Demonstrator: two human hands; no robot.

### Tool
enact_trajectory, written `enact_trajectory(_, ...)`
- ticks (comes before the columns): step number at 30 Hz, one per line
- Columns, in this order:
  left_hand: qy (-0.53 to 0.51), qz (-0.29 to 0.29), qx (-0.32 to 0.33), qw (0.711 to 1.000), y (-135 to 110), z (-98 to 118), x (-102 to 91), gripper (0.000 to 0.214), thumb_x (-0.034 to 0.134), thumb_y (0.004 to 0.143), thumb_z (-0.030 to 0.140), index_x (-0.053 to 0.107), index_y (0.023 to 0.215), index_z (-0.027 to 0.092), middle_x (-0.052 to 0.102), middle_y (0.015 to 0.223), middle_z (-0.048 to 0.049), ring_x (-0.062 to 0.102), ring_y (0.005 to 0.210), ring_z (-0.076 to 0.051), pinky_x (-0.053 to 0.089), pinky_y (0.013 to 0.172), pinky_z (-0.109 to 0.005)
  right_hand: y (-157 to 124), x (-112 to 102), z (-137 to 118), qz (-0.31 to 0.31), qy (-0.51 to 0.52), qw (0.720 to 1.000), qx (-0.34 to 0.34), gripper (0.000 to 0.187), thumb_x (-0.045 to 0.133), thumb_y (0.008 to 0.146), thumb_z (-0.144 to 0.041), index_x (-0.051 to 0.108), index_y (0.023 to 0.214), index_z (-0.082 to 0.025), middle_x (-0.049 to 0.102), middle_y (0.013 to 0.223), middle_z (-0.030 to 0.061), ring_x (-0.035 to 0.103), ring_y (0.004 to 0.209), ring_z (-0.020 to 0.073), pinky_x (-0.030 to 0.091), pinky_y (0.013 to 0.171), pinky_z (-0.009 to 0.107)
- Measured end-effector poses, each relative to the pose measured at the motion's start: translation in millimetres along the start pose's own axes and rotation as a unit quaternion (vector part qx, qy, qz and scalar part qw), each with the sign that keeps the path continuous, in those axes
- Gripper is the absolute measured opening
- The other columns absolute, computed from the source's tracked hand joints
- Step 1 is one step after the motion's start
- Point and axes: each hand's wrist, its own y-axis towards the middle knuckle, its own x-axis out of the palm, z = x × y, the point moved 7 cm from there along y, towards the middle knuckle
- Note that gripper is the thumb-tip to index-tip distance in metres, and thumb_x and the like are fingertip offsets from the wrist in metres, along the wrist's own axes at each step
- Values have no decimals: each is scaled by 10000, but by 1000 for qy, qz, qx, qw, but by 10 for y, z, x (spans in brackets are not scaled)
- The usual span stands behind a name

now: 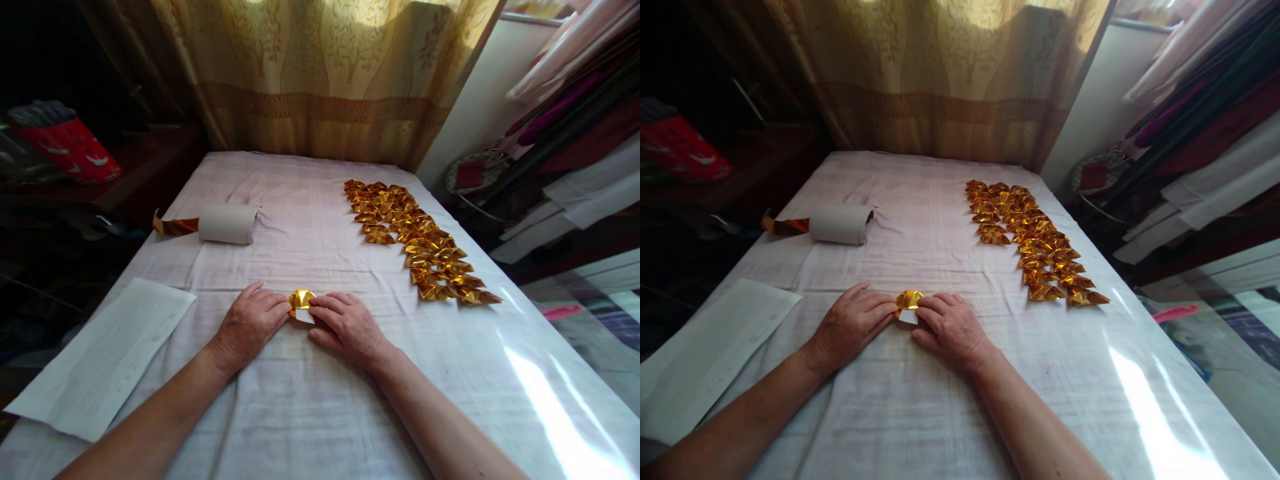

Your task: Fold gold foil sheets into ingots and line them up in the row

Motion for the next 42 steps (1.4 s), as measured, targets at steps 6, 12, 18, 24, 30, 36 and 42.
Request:
enact_trajectory(6,-47,-19,-68,996,5,-110,54,189,520,981,288,685,939,206,697,927,-31,607,865,-190,459,843,-364,-12,1,138,51,57,996,54,177,538,961,-221,708,1009,-213,728,1056,72,653,946,189,512,859,350)
enact_trajectory(12,-66,-22,-117,991,33,-180,101,206,517,976,317,668,887,209,691,837,-21,596,821,-194,440,793,-358,18,51,275,69,47,985,150,192,543,939,-230,685,811,-214,701,871,58,635,823,192,506,776,332)
enact_trajectory(18,-65,-16,-164,984,47,-225,145,147,526,957,310,616,900,209,680,845,-25,597,816,-204,434,780,-357,34,73,287,84,32,979,183,175,529,922,-219,631,780,-209,659,823,54,601,798,198,476,750,322)
enact_trajectory(24,-51,-20,-184,982,44,-231,173,122,516,958,267,612,914,206,668,866,-30,585,850,-217,424,790,-371,11,109,322,89,11,975,205,81,547,910,-213,618,874,-205,654,864,61,599,816,213,474,750,330)
enact_trajectory(30,-33,-14,-137,990,35,-178,183,261,545,945,228,675,1161,293,631,940,-34,553,878,-206,425,800,-362,16,130,378,85,3,975,204,171,491,939,-177,658,949,-213,673,887,68,624,825,207,492,745,314)
enact_trajectory(36,-32,-14,-136,990,49,-178,170,248,545,953,234,698,1140,290,628,925,-34,543,857,-199,422,774,-353,62,95,172,93,-46,981,164,308,431,972,-194,645,1191,-171,686,1200,128,620,1099,252,483,937,399)
enact_trajectory(42,-32,-28,-141,989,57,-177,171,274,580,921,185,694,1152,278,630,928,-36,554,869,-203,432,780,-356,157,393,-124,-65,-72,984,146,532,515,967,-365,466,1445,-136,434,1520,160,365,1430,320,261,1160,576)
